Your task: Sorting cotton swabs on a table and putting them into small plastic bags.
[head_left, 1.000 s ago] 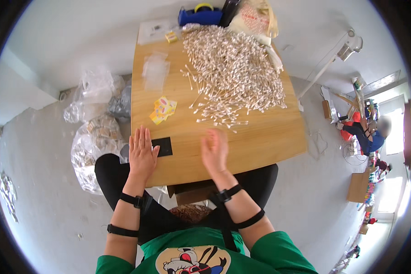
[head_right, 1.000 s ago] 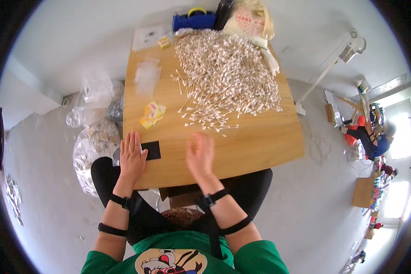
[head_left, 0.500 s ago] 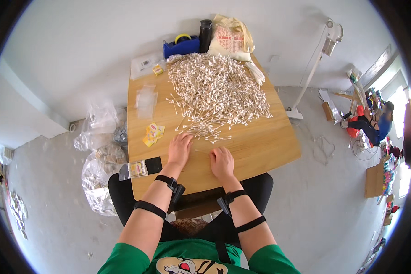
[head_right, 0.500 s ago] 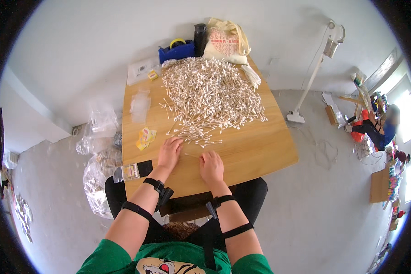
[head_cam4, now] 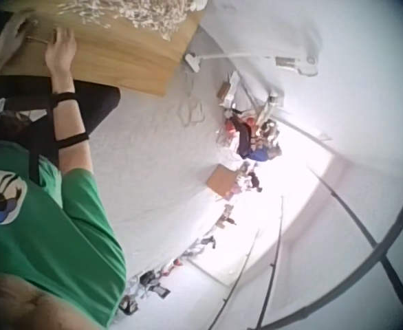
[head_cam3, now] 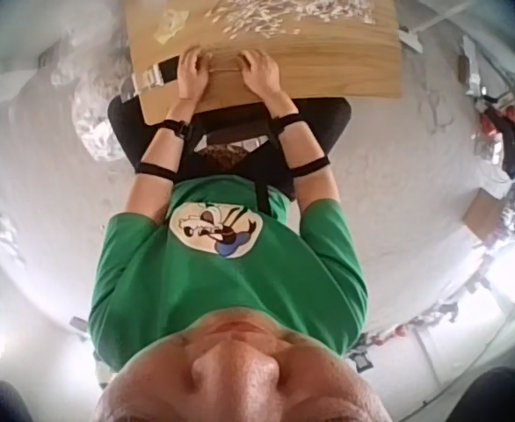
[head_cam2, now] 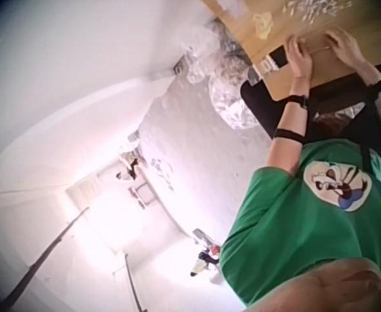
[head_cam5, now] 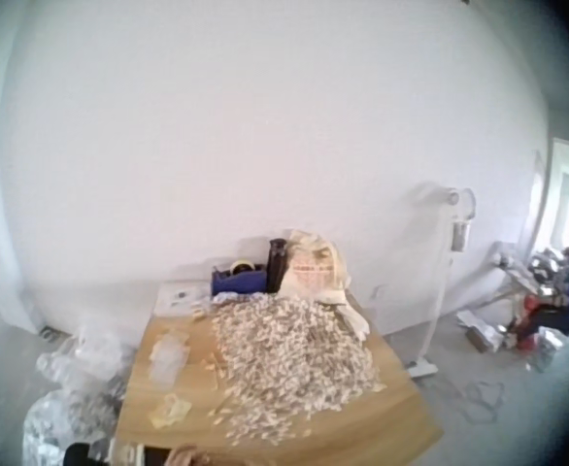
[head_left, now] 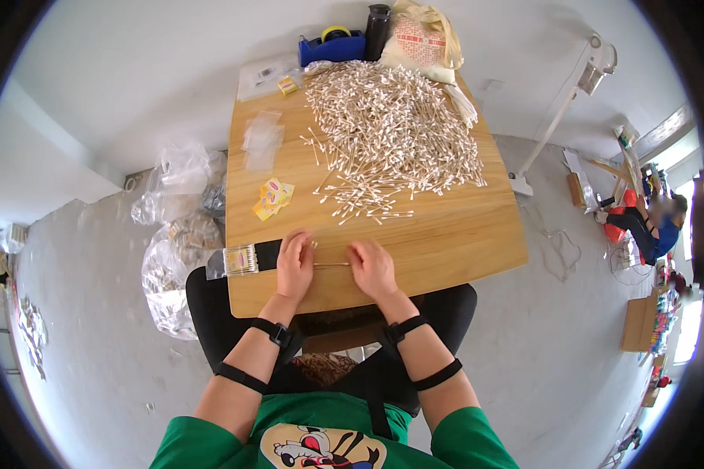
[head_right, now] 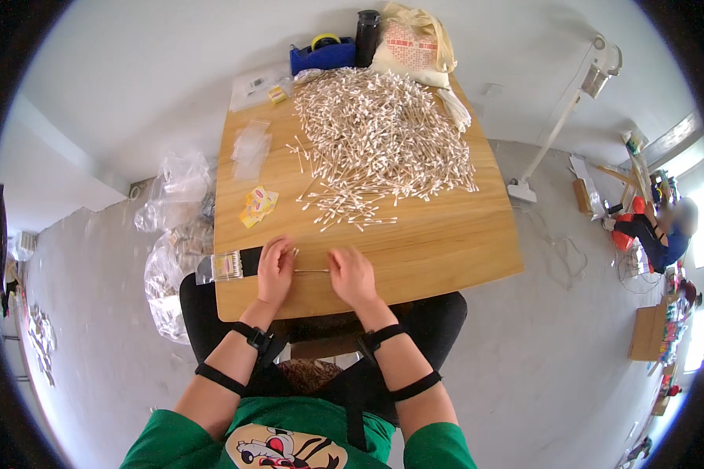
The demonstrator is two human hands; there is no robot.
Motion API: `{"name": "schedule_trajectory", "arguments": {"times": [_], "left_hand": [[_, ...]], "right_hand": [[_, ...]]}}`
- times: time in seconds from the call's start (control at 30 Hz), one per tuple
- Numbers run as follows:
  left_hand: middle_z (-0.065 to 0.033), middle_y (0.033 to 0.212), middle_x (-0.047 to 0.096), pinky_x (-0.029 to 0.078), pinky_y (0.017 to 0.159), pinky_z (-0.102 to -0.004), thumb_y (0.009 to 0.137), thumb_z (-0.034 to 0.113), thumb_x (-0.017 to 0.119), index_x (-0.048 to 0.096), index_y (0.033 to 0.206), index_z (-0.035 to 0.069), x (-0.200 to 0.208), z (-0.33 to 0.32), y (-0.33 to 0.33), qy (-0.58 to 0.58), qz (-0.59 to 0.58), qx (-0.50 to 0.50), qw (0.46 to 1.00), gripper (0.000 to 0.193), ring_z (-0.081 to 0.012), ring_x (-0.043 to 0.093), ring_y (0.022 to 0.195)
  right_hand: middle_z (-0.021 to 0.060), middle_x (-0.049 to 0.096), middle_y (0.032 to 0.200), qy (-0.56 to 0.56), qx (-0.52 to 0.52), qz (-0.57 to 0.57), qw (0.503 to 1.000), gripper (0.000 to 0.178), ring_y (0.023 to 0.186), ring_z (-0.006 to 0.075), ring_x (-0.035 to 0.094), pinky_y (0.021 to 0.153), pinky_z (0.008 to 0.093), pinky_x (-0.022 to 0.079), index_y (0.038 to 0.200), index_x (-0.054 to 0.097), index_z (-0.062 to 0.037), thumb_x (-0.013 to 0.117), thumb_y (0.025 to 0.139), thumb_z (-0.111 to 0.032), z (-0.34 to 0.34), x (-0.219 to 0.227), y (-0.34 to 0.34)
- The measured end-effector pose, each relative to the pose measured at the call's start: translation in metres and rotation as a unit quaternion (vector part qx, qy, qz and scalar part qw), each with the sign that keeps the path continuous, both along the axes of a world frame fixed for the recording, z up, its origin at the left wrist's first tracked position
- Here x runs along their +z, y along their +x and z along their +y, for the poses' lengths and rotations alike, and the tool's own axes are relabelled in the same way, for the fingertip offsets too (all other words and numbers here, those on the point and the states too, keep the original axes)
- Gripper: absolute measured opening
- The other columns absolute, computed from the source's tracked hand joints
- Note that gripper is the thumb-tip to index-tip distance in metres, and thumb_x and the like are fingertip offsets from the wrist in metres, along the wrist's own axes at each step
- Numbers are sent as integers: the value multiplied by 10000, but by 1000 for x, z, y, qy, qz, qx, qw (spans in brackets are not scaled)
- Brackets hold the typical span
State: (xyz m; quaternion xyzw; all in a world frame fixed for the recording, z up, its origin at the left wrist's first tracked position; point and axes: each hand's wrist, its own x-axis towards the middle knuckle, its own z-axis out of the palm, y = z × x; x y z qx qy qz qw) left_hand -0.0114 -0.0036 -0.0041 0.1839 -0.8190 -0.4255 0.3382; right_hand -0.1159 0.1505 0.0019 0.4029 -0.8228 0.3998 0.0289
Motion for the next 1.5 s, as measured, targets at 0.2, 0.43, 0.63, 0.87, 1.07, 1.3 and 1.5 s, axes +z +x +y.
{"name": "schedule_trajectory", "arguments": {"times": [0.2, 0.43, 0.63, 0.87, 1.07, 1.3, 1.5], "left_hand": [[-171, 1002, 595, 482, 818, -435, 783, 76, 684, 613, 966, 28, 2, 10, 30, -117, -102, 60, 986, 202, -357, 580, 912], [-132, 869, 624, 489, 770, -421, 765, 64, 696, 647, 855, 27, -4, -12, 17, -108, -138, 20, 984, 108, -343, 602, 870], [-128, 860, 662, 502, 749, -419, 786, 26, 652, 681, 855, 47, 10, -15, 1, -64, -123, -60, 989, 79, -342, 621, 861], [-137, 917, 681, 516, 771, -415, 814, 2, 632, 680, 917, 39, -4, -3, 2, -28, -103, -161, 981, 119, -353, 638, 885], [-163, 1099, 648, 487, 895, -354, 977, 70, 534, 597, 1212, 27, -1, 12, 17, 92, -32, -30, 995, 247, -301, 629, 1037], [-157, 1384, 528, 356, 1089, -340, 1060, 228, 416, 505, 1338, -23, 10, 32, 3, 257, 6, -69, 964, 385, -256, 487, 1293], [-134, 1408, 506, 329, 1105, -330, 1061, 230, 414, 494, 1348, -8, -10, 29, -2, 290, 32, -56, 955, 382, -230, 447, 1319]], "right_hand": [[116, 591, 915, 57, -49, -16, 997, 165, 876, 331, 613, 719, 445, 513, 1043, 632, -92, 628, 882, -126, -31, 15, -28], [121, 572, 938, 75, -80, 18, 994, 79, 867, 341, 604, 723, 448, 508, 866, 569, -63, 640, 841, -85, -29, 5, -17], [141, 612, 904, 28, -88, -34, 995, 74, 835, 360, 604, 726, 451, 497, 891, 600, -48, 626, 822, -40, -5, 3, -6], [125, 650, 848, 22, -67, -48, 996, 69, 842, 349, 617, 731, 435, 496, 878, 646, -50, 638, 812, -34, 1, 6, -7], [123, 663, 851, 40, 1, -87, 995, 54, 823, 338, 628, 726, 419, 498, 863, 662, -55, 654, 811, -44, -2, 9, -3], [106, 624, 849, 8, -180, -58, 982, 104, 824, 309, 630, 731, 410, 503, 924, 638, -60, 674, 830, -83, 7, 0, -44], [95, 616, 909, 106, -155, 4, 982, 109, 830, 315, 616, 716, 414, 496, 877, 614, -70, 690, 830, -133, -6, 4, -51]]}}
